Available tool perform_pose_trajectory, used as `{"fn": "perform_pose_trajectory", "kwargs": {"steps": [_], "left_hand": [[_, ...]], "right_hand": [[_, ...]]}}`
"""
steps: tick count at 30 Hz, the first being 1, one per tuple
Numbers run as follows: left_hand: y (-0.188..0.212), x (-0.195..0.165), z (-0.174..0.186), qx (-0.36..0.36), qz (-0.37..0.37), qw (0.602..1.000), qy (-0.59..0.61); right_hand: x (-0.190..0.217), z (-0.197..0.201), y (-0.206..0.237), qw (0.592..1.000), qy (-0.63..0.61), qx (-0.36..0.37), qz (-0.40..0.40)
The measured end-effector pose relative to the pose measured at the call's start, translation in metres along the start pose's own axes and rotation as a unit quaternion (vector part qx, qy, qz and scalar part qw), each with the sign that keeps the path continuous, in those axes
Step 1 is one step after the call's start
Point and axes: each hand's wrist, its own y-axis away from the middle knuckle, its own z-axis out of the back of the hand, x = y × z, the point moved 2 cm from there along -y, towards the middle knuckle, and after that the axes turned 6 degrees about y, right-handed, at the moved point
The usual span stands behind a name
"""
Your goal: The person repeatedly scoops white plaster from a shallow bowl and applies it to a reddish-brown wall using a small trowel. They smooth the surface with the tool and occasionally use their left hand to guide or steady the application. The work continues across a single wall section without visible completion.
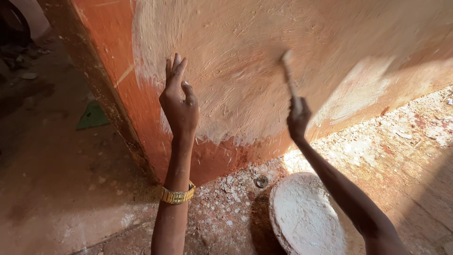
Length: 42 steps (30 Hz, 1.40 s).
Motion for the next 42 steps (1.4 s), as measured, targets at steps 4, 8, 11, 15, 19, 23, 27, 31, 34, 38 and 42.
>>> {"fn": "perform_pose_trajectory", "kwargs": {"steps": [4,8,11,15,19,23,27,31,34,38,42], "left_hand": [[0.001,-0.003,-0.008,0.003,-0.001,0.999,-0.041],[0.003,-0.002,-0.018,0.009,0.004,0.999,-0.052],[0.004,0.0,-0.022,0.016,0.003,0.997,-0.073],[0.006,0.0,-0.022,0.029,-0.016,0.995,-0.098],[0.009,0.001,-0.023,0.031,-0.002,0.996,-0.079],[0.013,0.003,-0.034,0.043,-0.001,0.996,-0.075],[0.021,0.004,-0.055,0.061,-0.02,0.995,-0.074],[0.031,-0.002,-0.076,0.072,-0.083,0.986,-0.128],[0.043,-0.003,-0.082,0.1,-0.068,0.983,-0.134],[0.049,0.002,-0.083,0.105,-0.072,0.978,-0.163],[0.054,0.006,-0.083,0.12,-0.065,0.972,-0.193]], "right_hand": [[0.02,-0.035,0.053,0.983,0.051,0.158,0.077],[0.035,-0.047,0.086,0.931,0.053,0.301,0.198],[0.03,-0.041,0.076,0.938,0.018,0.292,0.187],[0.003,-0.012,0.025,0.979,0.089,0.16,0.093],[-0.02,0.037,-0.018,0.999,0.028,0.028,-0.023],[-0.032,0.06,-0.022,0.988,-0.07,-0.066,-0.119],[-0.033,0.048,0.002,0.991,0.01,0.003,-0.136],[-0.022,0.024,0.04,0.986,0.082,0.143,-0.024],[-0.013,0.016,0.064,0.963,0.118,0.235,0.064],[-0.014,0.022,0.06,0.947,0.095,0.265,0.152],[-0.041,0.047,0.017,0.977,0.149,0.133,0.07]]}}
